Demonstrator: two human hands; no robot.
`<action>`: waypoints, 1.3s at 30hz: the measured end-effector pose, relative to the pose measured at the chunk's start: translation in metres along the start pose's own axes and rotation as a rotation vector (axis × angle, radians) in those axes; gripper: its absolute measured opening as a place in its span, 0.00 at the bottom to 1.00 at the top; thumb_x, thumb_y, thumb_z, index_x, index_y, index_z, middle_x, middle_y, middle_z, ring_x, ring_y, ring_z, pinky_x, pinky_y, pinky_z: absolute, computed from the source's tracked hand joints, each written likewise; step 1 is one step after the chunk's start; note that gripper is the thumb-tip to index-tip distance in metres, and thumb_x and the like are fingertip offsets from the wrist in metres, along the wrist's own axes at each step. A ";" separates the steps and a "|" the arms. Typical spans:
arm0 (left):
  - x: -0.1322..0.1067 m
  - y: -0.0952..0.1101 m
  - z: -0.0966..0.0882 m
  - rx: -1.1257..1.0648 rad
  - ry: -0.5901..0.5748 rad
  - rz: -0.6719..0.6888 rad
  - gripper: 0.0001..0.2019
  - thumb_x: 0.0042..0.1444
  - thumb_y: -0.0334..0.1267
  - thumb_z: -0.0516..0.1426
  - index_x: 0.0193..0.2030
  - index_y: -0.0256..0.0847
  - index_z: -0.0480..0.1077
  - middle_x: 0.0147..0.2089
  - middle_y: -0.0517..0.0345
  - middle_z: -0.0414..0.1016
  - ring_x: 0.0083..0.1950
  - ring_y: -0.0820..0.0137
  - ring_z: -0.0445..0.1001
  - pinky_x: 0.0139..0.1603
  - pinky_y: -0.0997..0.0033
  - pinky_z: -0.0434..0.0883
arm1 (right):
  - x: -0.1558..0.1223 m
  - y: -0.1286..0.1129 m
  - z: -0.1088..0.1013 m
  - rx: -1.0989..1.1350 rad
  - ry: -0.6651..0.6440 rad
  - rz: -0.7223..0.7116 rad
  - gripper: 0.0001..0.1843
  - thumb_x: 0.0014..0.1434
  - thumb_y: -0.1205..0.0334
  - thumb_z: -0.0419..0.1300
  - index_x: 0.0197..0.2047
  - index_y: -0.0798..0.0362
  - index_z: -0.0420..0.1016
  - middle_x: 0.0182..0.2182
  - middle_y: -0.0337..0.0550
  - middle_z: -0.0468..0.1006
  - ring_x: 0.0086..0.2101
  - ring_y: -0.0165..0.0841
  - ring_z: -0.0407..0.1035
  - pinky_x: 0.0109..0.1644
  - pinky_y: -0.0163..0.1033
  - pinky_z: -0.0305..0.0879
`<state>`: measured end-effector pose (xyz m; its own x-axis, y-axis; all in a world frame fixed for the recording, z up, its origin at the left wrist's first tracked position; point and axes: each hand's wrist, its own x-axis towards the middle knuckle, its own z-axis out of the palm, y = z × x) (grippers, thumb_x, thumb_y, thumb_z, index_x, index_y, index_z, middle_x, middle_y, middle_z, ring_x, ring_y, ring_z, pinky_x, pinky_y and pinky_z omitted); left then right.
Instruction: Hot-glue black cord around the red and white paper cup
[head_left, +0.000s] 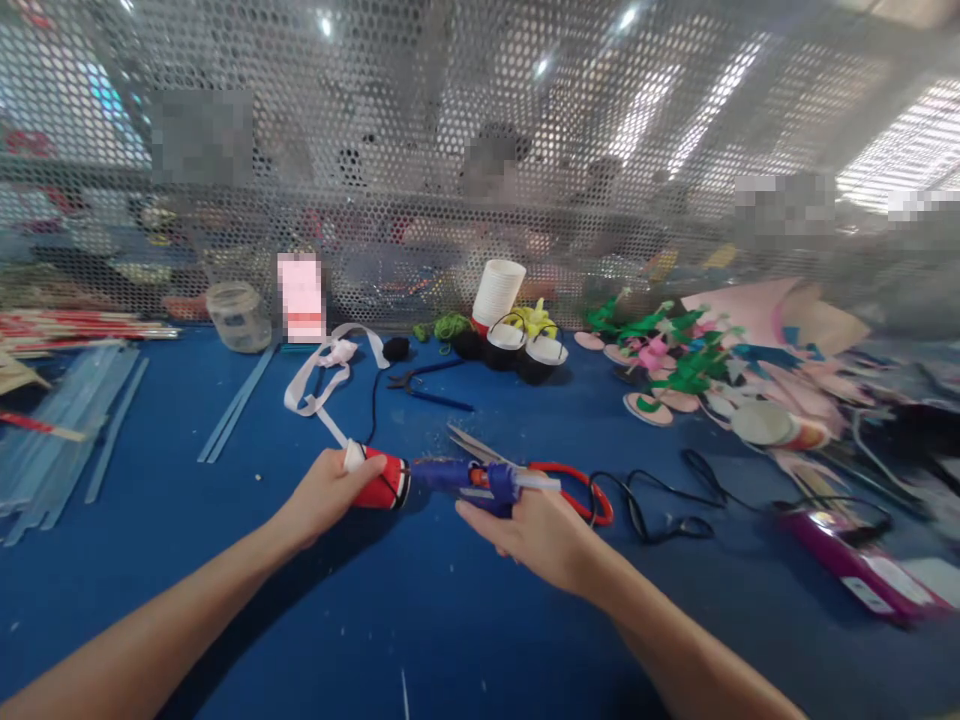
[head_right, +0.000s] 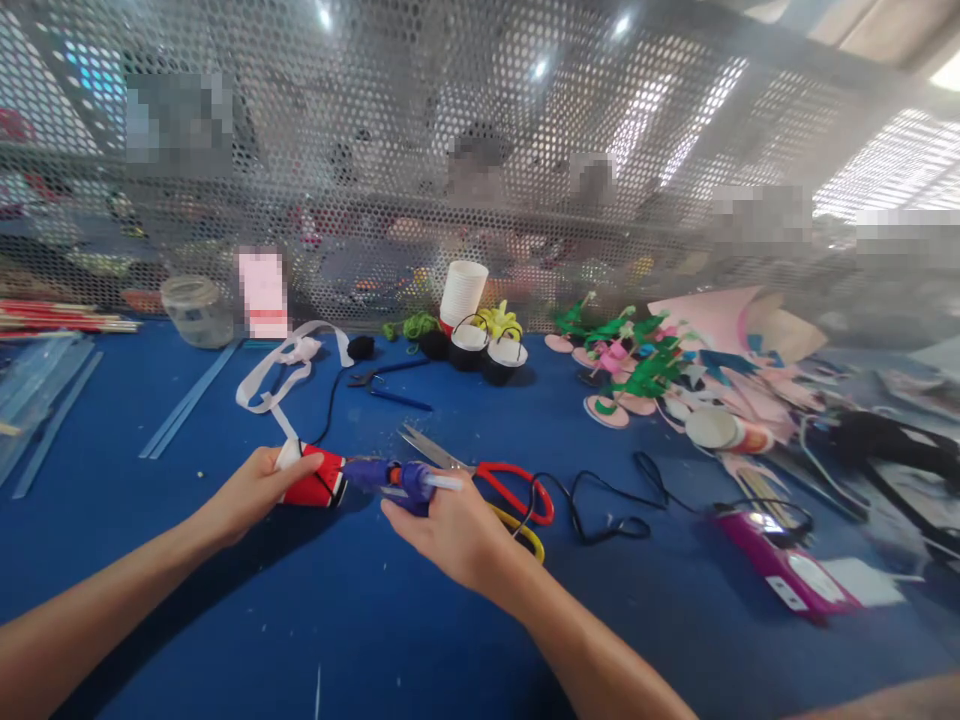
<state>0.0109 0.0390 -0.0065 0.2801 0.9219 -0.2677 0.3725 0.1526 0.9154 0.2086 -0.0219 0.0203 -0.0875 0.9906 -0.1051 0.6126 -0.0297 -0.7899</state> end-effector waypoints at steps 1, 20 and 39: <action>0.000 -0.001 0.000 -0.015 -0.003 -0.001 0.15 0.45 0.48 0.53 0.21 0.36 0.65 0.16 0.66 0.59 0.19 0.77 0.53 0.20 0.76 0.49 | 0.000 0.001 0.000 -0.024 0.012 -0.030 0.10 0.47 0.59 0.54 0.19 0.52 0.60 0.08 0.31 0.61 0.11 0.26 0.57 0.13 0.30 0.51; 0.002 -0.003 -0.001 -0.122 0.031 -0.049 0.15 0.42 0.49 0.55 0.22 0.36 0.66 0.17 0.62 0.66 0.19 0.74 0.62 0.19 0.76 0.53 | -0.001 0.011 0.002 -0.016 0.029 -0.119 0.08 0.47 0.60 0.53 0.20 0.53 0.60 0.14 0.32 0.59 0.15 0.23 0.51 0.16 0.28 0.50; 0.002 0.001 0.001 -0.148 0.030 -0.062 0.16 0.42 0.50 0.55 0.23 0.35 0.67 0.18 0.60 0.68 0.20 0.73 0.63 0.20 0.75 0.55 | -0.001 0.010 0.002 -0.076 0.025 -0.150 0.09 0.47 0.61 0.52 0.20 0.53 0.58 0.15 0.33 0.59 0.16 0.23 0.50 0.18 0.29 0.50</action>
<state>0.0123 0.0409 -0.0068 0.2332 0.9191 -0.3175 0.2533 0.2578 0.9324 0.2133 -0.0231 0.0118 -0.1640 0.9861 0.0263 0.6520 0.1284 -0.7473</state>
